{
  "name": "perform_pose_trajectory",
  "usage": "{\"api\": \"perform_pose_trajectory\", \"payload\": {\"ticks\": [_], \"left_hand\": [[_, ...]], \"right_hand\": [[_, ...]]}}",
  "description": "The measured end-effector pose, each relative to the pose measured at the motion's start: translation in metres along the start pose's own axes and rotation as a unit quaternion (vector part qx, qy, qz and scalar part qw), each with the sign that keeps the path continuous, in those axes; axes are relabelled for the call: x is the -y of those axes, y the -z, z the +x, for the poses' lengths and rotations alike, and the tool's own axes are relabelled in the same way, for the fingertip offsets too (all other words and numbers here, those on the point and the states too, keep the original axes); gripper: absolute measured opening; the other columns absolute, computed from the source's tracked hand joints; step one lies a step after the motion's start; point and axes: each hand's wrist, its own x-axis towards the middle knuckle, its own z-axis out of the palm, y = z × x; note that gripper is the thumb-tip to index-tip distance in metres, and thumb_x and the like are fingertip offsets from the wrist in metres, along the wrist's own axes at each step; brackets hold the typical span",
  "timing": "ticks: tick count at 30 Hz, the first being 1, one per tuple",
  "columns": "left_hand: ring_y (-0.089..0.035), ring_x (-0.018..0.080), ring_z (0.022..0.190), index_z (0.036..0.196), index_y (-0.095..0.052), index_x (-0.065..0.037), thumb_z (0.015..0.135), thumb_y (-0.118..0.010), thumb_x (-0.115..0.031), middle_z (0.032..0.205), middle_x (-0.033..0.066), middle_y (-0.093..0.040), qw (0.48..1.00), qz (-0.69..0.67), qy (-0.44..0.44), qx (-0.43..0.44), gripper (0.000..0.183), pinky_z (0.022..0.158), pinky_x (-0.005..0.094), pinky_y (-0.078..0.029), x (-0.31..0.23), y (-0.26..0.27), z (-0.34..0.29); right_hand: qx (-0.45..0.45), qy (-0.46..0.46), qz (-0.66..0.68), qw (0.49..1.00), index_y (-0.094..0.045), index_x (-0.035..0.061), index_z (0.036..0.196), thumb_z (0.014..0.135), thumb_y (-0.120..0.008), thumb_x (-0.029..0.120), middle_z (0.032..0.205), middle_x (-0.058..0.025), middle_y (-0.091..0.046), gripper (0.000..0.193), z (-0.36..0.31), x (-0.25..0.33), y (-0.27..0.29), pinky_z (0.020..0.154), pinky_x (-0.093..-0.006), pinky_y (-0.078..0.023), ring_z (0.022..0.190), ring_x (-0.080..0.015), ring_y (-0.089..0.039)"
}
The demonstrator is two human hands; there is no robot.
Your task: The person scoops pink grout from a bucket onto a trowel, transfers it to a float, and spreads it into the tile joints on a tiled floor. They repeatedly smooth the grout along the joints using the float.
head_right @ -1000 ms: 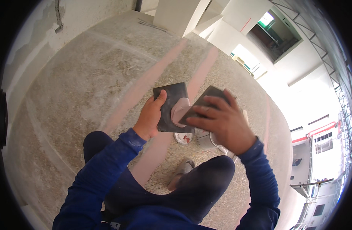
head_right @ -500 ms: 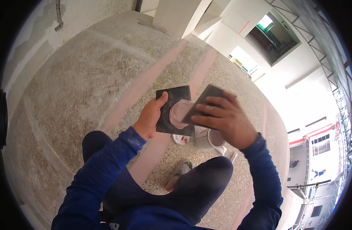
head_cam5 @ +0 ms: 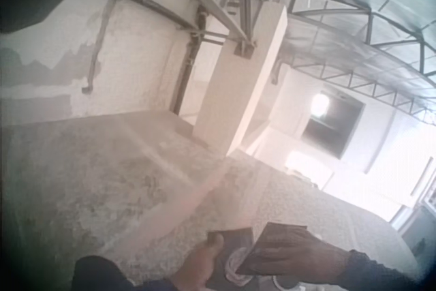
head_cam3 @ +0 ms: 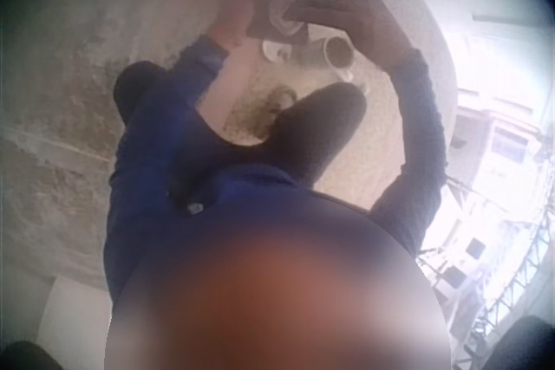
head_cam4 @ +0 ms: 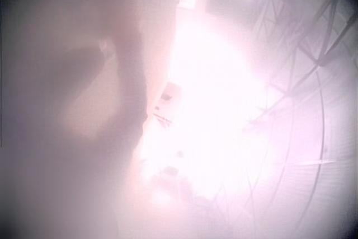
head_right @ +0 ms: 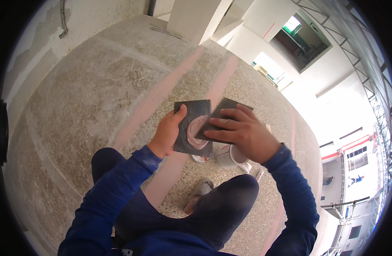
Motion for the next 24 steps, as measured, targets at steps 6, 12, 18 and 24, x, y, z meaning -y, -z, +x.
{"api": "perform_pose_trajectory", "payload": {"ticks": [6,12,18,24], "left_hand": [[-0.070,0.0196,0.103,0.129,-0.059,-0.002,0.108,-0.050,-0.042,0.119,0.0102,-0.068,1.000,0.014,0.001,0.010,0.047,0.088,0.0336,-0.059,0.001,0.001,-0.001],[-0.070,0.0186,0.102,0.129,-0.059,-0.002,0.108,-0.049,-0.043,0.119,0.0100,-0.068,1.000,0.017,0.005,0.004,0.047,0.088,0.0334,-0.059,0.003,0.003,0.002],[-0.069,0.0181,0.105,0.130,-0.058,-0.002,0.108,-0.048,-0.042,0.120,0.0097,-0.068,1.000,0.016,0.014,-0.011,0.047,0.089,0.0342,-0.059,0.005,0.003,0.003],[-0.068,0.0180,0.107,0.130,-0.059,-0.002,0.108,-0.048,-0.042,0.121,0.0098,-0.068,1.000,0.003,0.003,-0.009,0.047,0.089,0.0334,-0.059,0.000,0.006,0.006]], "right_hand": [[-0.061,-0.023,-0.009,0.998,-0.072,0.0265,0.124,0.079,-0.068,0.005,0.136,-0.0010,-0.065,0.050,0.007,0.004,-0.003,0.113,-0.0527,-0.038,0.128,-0.0299,-0.056],[-0.132,-0.065,-0.053,0.988,-0.071,0.0288,0.124,0.080,-0.067,0.010,0.135,0.0016,-0.065,0.047,0.009,0.003,-0.004,0.113,-0.0531,-0.039,0.129,-0.0287,-0.055],[-0.079,-0.022,-0.068,0.994,-0.073,0.0280,0.121,0.080,-0.067,0.011,0.135,0.0000,-0.065,0.045,0.006,0.004,-0.002,0.111,-0.0546,-0.039,0.128,-0.0300,-0.055],[-0.038,-0.017,-0.029,0.999,-0.074,0.0260,0.120,0.079,-0.067,0.002,0.140,-0.0047,-0.063,0.048,-0.004,0.004,-0.010,0.112,-0.0567,-0.038,0.132,-0.0354,-0.053]]}}
